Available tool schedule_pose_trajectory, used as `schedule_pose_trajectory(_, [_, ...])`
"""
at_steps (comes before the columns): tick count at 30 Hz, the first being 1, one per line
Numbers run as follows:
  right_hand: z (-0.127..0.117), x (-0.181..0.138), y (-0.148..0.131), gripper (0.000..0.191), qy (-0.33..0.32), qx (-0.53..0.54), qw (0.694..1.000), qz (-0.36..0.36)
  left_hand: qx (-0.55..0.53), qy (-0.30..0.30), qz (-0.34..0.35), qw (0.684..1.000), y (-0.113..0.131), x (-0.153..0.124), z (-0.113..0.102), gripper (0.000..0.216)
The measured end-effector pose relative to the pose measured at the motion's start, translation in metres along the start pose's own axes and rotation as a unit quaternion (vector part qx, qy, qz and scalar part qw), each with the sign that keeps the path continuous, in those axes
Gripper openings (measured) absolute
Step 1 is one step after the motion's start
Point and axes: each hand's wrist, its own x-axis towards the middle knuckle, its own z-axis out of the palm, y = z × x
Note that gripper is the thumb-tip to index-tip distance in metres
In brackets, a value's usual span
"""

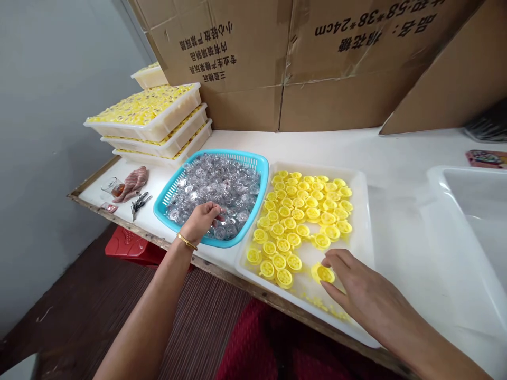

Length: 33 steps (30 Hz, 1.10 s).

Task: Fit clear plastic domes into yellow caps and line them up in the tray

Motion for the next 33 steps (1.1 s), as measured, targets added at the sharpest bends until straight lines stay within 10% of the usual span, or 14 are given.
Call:
schedule_pose_trajectory(6, [0.007, -0.002, 0.001, 0.017, -0.021, 0.101, 0.991, 0.086, -0.324, -0.047, -0.072, 0.942, 0.011, -0.010, 0.010, 0.022])
schedule_pose_trajectory(15, [-0.010, 0.009, -0.020, 0.014, -0.046, 0.209, 0.953, 0.216, -0.380, -0.088, -0.054, 0.919, 0.044, -0.041, 0.046, 0.031])
schedule_pose_trajectory(20, [-0.017, 0.012, -0.033, 0.016, -0.026, 0.293, 0.926, 0.238, -0.334, -0.168, -0.051, 0.926, 0.057, -0.064, 0.091, 0.027])
schedule_pose_trajectory(28, [-0.027, -0.002, -0.021, 0.017, 0.014, 0.243, 0.939, 0.241, -0.051, -0.081, 0.081, 0.992, 0.045, -0.056, 0.105, 0.012])
schedule_pose_trajectory(33, [-0.043, -0.010, -0.009, 0.018, 0.041, 0.237, 0.932, 0.271, 0.235, -0.133, 0.239, 0.933, 0.049, -0.061, 0.124, 0.013])
